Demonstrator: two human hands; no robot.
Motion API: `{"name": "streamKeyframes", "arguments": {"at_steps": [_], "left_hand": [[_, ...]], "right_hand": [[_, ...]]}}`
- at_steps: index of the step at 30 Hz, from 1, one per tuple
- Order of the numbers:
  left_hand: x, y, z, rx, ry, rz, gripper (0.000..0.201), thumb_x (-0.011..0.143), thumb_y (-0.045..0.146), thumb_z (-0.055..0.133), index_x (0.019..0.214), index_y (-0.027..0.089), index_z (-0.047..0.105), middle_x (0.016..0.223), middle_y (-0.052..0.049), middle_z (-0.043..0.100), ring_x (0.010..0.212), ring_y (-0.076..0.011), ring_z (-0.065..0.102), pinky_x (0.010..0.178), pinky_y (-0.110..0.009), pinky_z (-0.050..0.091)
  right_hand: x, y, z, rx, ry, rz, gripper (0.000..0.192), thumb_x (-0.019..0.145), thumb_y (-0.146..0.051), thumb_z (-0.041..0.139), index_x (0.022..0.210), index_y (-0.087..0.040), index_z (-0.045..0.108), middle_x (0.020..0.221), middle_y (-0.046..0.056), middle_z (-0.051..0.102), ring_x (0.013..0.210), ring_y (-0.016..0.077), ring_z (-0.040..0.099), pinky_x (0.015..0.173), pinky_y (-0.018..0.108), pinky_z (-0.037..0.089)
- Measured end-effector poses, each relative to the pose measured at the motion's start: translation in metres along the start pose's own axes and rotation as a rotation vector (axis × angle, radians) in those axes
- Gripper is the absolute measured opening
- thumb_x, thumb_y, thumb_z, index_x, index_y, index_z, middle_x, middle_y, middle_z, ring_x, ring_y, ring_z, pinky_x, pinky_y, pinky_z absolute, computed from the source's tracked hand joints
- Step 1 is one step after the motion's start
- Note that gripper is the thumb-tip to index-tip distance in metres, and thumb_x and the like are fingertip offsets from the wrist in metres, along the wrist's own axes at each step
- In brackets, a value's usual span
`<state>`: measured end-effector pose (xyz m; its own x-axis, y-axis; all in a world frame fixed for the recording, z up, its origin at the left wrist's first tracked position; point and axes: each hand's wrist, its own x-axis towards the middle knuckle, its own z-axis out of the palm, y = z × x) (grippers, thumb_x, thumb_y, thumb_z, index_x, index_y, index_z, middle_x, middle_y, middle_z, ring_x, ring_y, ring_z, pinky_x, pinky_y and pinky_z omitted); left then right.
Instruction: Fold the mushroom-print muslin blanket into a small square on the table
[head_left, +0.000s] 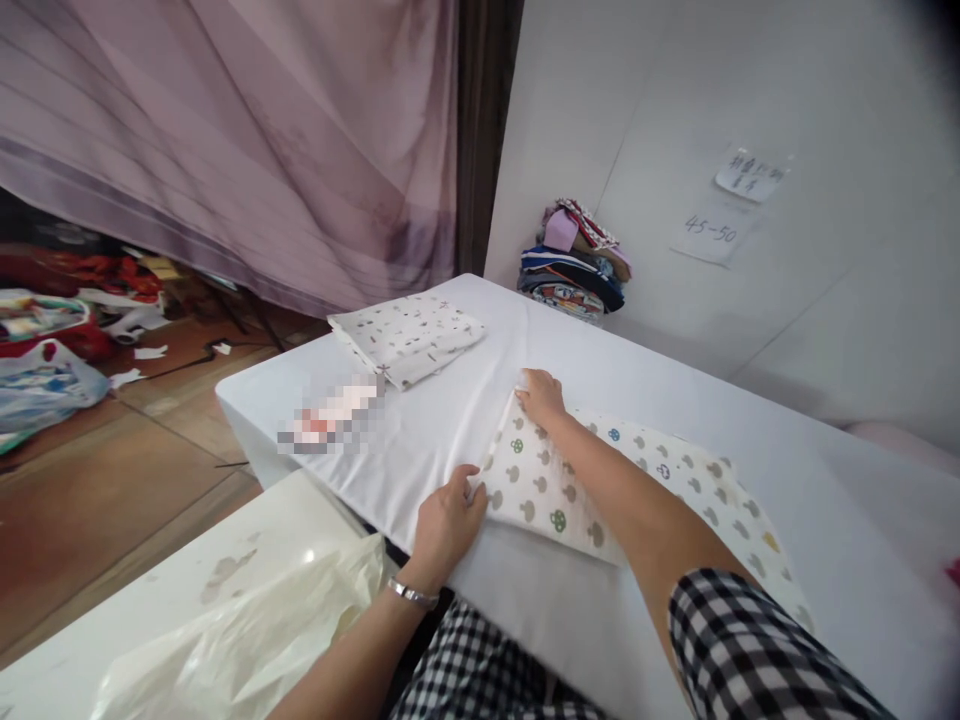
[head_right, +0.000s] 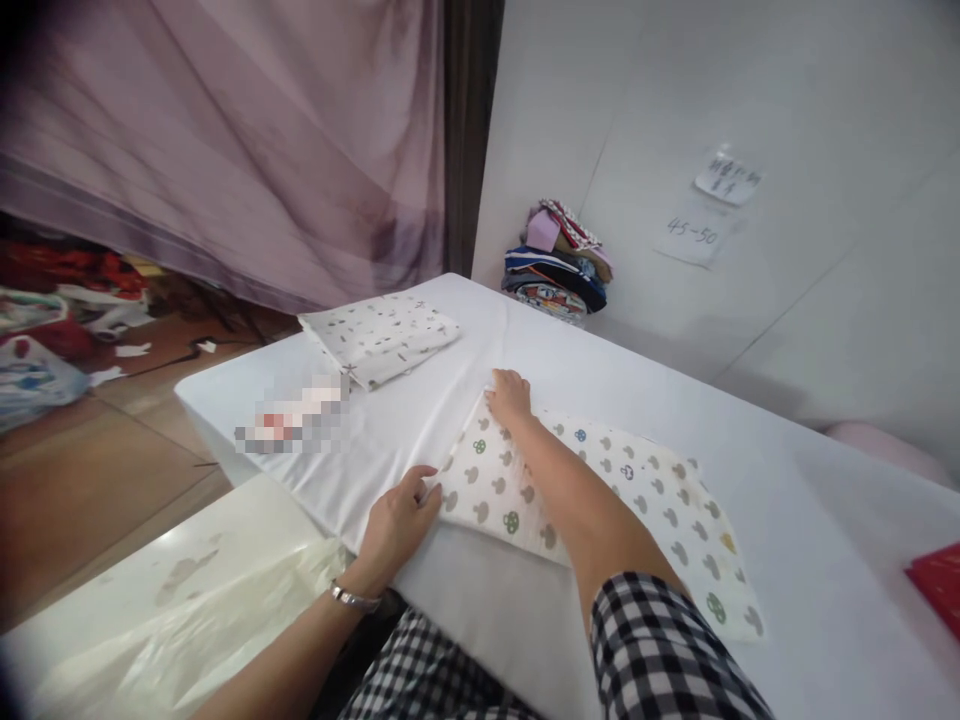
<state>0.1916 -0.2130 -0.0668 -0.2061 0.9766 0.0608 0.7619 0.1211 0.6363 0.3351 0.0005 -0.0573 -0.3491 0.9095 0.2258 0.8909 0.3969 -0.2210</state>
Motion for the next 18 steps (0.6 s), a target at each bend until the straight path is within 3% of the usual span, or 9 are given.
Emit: {"name": "streamKeyframes", "arguments": {"at_steps": [2,4,8,13,16,18], "left_hand": [[0.000,0.000,0.000,-0.002,0.002,0.002,0.025,0.086,0.029,0.043,0.108,0.021,0.052,0.067,0.004,0.055,0.060,-0.0123,0.054,0.057,-0.023,0.033],[0.001,0.001,-0.001,0.002,-0.001,-0.005,0.025,0.086,0.029,0.045,0.108,0.021,0.052,0.067,0.004,0.056,0.061,-0.0123,0.054,0.058,-0.023,0.033],[0.002,0.003,-0.002,0.014,0.002,-0.014,0.024,0.086,0.029,0.044,0.107,0.021,0.054,0.068,0.003,0.058,0.064,-0.0129,0.056,0.059,-0.023,0.033],[0.003,0.005,-0.001,0.029,0.027,-0.014,0.026,0.086,0.031,0.044,0.107,0.020,0.055,0.072,0.001,0.061,0.068,-0.0146,0.059,0.059,-0.024,0.034],[0.004,0.006,-0.003,0.040,0.025,-0.009,0.027,0.086,0.032,0.044,0.107,0.021,0.056,0.073,0.000,0.063,0.069,-0.0151,0.059,0.059,-0.024,0.034],[0.004,0.007,-0.004,0.044,0.027,-0.004,0.027,0.086,0.032,0.042,0.106,0.021,0.057,0.074,0.000,0.063,0.070,-0.0155,0.060,0.059,-0.024,0.035]], "right_hand": [[-0.017,-0.006,0.000,0.009,0.029,-0.100,0.046,0.090,-0.026,0.044,0.135,-0.017,0.039,0.140,0.012,0.042,0.134,0.0251,0.025,0.105,0.043,0.019],[-0.031,-0.011,0.001,0.022,-0.037,-0.169,0.047,0.092,-0.029,0.039,0.137,-0.018,0.036,0.145,0.010,0.036,0.137,0.0234,0.020,0.108,0.044,0.014],[-0.043,-0.021,-0.002,0.038,-0.250,-0.125,0.046,0.094,-0.035,0.033,0.137,-0.020,0.037,0.149,0.007,0.030,0.137,0.0223,0.021,0.109,0.048,0.014],[-0.073,-0.027,-0.016,0.098,-0.311,-0.142,0.050,0.093,-0.040,0.035,0.138,-0.018,0.036,0.150,0.010,0.027,0.139,0.0243,0.017,0.109,0.049,0.013],[-0.111,-0.017,-0.028,0.119,-0.312,-0.212,0.047,0.094,-0.041,0.034,0.136,-0.021,0.040,0.149,0.009,0.028,0.138,0.0228,0.019,0.110,0.046,0.014],[-0.137,0.004,-0.039,0.117,-0.303,-0.211,0.045,0.093,-0.042,0.034,0.133,-0.023,0.044,0.148,0.008,0.031,0.138,0.0218,0.020,0.110,0.045,0.014]]}}
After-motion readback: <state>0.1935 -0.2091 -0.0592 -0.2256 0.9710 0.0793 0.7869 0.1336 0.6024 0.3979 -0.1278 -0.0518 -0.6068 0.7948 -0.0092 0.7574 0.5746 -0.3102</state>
